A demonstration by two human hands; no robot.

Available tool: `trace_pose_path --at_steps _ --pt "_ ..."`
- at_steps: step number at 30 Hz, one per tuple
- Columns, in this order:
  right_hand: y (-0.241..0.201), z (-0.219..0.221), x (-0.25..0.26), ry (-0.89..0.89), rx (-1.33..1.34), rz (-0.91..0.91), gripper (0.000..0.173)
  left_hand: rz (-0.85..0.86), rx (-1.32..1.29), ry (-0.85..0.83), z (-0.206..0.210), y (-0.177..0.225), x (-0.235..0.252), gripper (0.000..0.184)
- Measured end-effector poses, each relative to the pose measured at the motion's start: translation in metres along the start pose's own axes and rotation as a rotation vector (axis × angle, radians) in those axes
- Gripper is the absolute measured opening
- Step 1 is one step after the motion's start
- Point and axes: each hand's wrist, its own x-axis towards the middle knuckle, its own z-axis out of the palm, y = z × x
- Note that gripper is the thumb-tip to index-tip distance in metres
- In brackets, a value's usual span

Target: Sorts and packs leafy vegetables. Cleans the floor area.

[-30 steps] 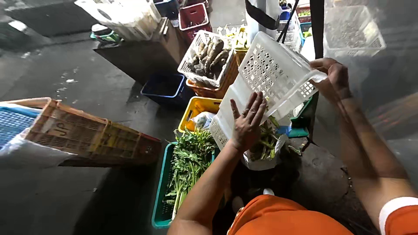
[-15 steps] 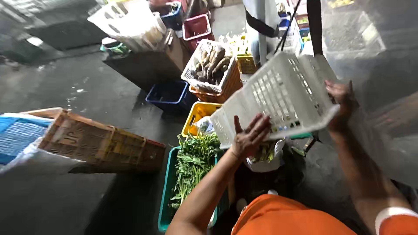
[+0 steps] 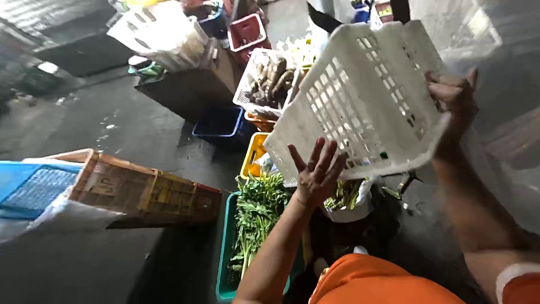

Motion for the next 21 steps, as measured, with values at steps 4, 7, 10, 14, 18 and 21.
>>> trace_pose_path --at_steps 4,7,10,14,18,21 --pt "-0.024 0.014 0.032 0.037 0.044 -0.104 0.02 -0.117 0.025 0.063 -0.029 -0.009 -0.006 0.05" --pt "-0.052 0.037 0.033 -0.031 0.065 -0.099 0.053 -0.3 0.116 0.099 -0.065 -0.028 -0.02 0.049" --pt "-0.1 0.046 -0.032 -0.255 0.116 -0.093 0.054 -0.689 0.319 0.144 -0.12 -0.034 -0.058 0.067" --pt "-0.098 0.071 -0.187 -1.225 0.227 -0.117 0.042 -1.231 0.42 0.419 -0.199 -0.036 -0.108 0.071" --pt "-0.065 0.072 -0.271 -1.745 -0.056 0.069 0.057 -1.568 0.369 0.944 -0.236 -0.036 -0.183 0.086" --pt "-0.045 0.067 -0.281 -1.7 -0.066 0.06 0.029 -1.809 0.359 1.079 -0.226 -0.018 -0.243 0.078"
